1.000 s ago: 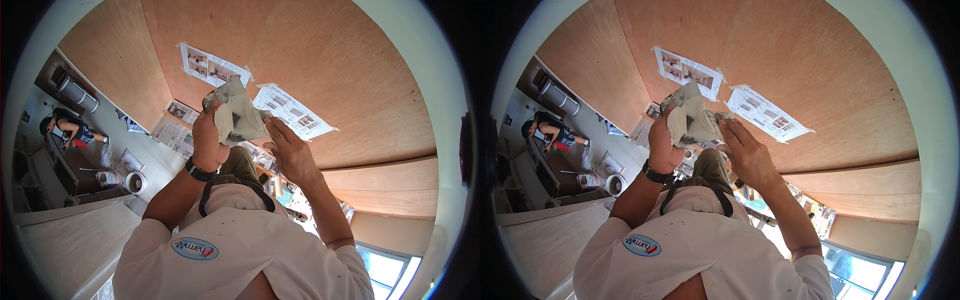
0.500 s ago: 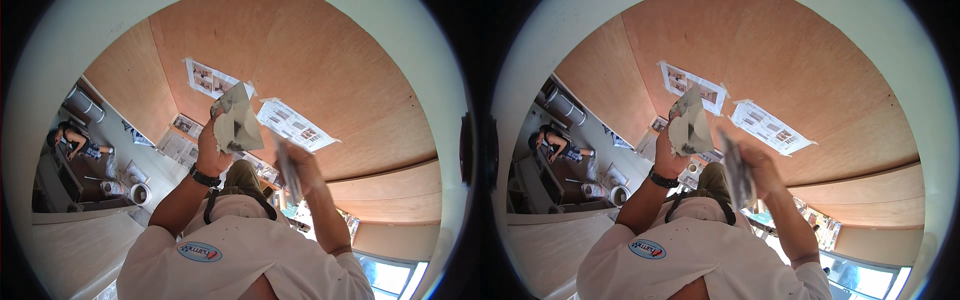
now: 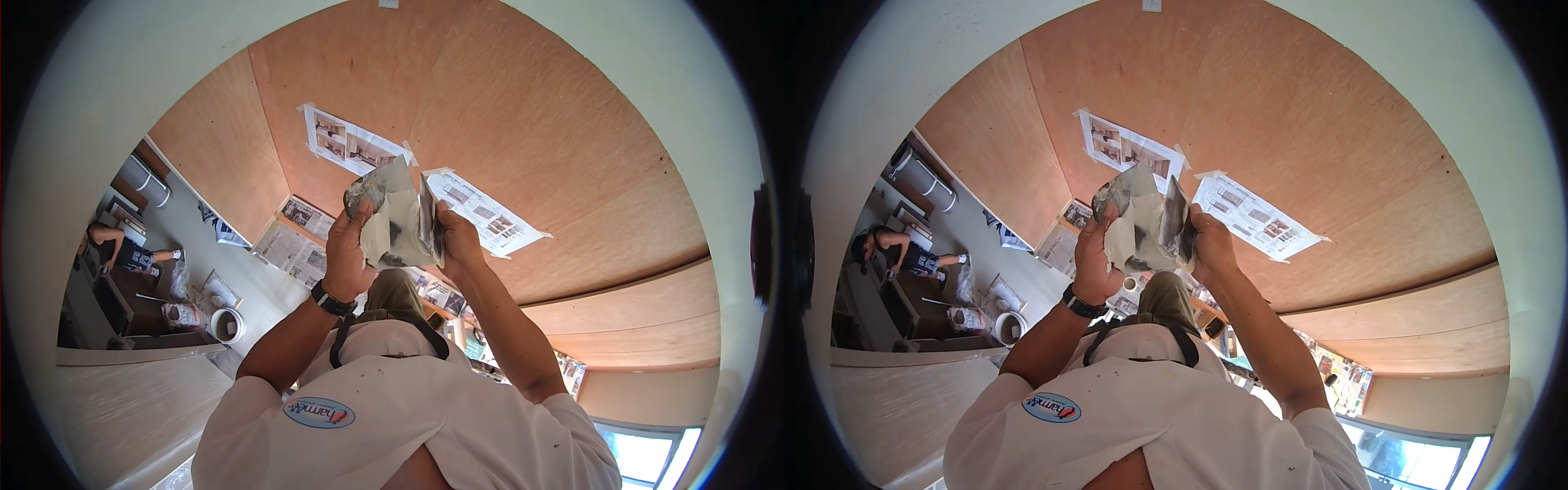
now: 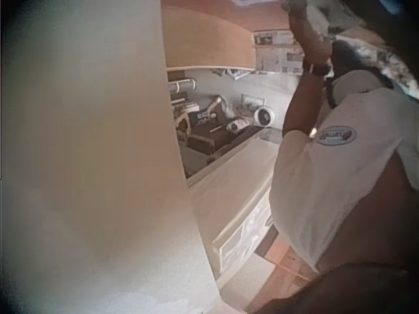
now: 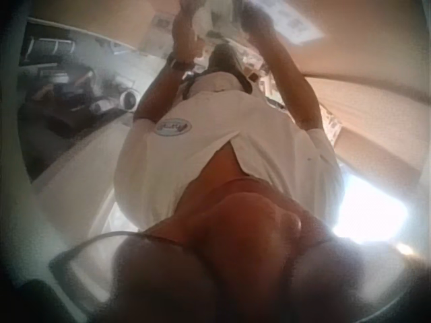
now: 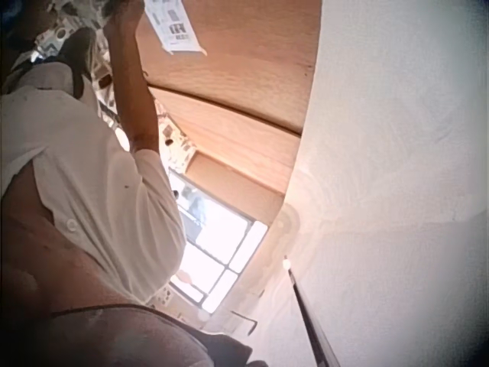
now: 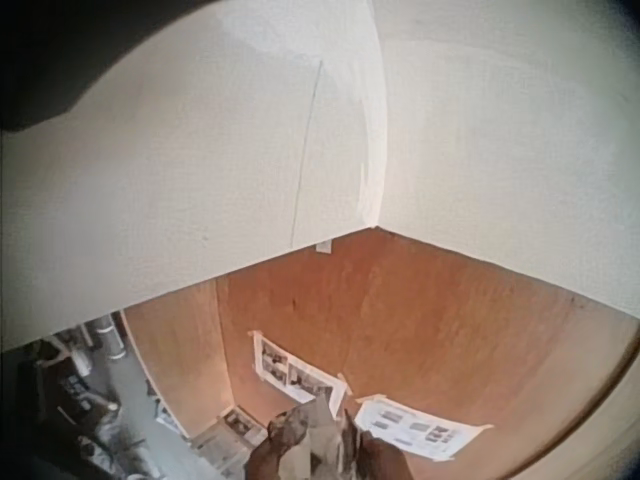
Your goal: The person applies plaster to a wall and ceiling corner using a metal scraper and a hawk, smoothing the material with repeated strokes.
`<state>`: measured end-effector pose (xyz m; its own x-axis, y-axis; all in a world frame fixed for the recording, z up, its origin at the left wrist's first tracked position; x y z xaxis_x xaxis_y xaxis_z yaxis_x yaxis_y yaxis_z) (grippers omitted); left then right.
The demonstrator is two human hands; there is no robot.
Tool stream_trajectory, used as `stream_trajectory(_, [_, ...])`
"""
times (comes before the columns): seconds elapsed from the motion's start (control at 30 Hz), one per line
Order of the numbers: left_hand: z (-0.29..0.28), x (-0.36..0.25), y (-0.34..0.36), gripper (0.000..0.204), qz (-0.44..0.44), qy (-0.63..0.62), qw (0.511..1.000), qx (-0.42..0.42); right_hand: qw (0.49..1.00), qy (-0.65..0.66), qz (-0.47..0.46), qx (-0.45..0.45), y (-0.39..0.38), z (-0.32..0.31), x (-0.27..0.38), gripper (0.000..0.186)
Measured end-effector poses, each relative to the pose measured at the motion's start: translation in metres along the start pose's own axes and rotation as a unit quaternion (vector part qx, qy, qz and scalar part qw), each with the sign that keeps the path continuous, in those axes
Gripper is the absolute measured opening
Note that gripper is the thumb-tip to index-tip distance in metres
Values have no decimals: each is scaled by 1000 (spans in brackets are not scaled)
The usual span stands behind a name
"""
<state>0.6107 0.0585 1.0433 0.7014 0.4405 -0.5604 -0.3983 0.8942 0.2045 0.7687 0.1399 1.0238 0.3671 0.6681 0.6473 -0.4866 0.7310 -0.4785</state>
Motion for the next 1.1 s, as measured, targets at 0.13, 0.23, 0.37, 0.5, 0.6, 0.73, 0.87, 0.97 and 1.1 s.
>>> stream_trajectory(0.13, [-11, -8, 14, 37, -10, -61, 998, -15, 998, -63, 11, 21, -14, 12, 3, 32])
stream_trajectory(0.23, [-6, -12, 16, 38, 4, -79, 997, -7, 999, -14, 22, 22, -25, 27, -2, 31])
stream_trajectory(0.37, [-6, -7, 11, 34, 12, -55, 998, -29, 994, -73, -59, -56, -5, 6, 2, 31])
stream_trajectory(0.5, [-6, -9, 2, 34, 11, -61, 997, -49, 945, -191, -201, -173, 5, -28, 17, 31])
stream_trajectory(0.6, [-24, -7, -13, 35, -2, -47, 995, -90, 968, -111, -179, -133, 23, -66, 16, 36])
stream_trajectory(0.73, [-35, -22, 13, 39, 21, -52, 996, -70, 976, -35, -207, -56, 7, -31, 56, 29])
stream_trajectory(0.87, [-73, -30, 11, 43, 23, -96, 993, -64, 930, -100, -349, 52, -40, 52, 138, 36])
stream_trajectory(0.97, [-50, -77, 0, 36, 239, 352, 905, 4, 858, -159, -484, 60, -76, 107, 194, 39])
stream_trajectory(1.1, [-58, -105, -23, 36, 240, 514, 824, -2, 816, -120, -535, 183, -113, 197, 253, 37])
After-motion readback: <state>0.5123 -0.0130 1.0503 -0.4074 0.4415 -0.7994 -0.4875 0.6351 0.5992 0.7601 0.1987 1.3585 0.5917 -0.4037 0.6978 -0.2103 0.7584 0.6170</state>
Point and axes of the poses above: each hand's wrist, its own y-axis towards the middle knuckle, its own z-axis out of the palm, x = y × z, the point moved 6 cm from there along y, towards the middle knuckle, and after that the axes turned 11 degrees about z, right-handed, at the moved point
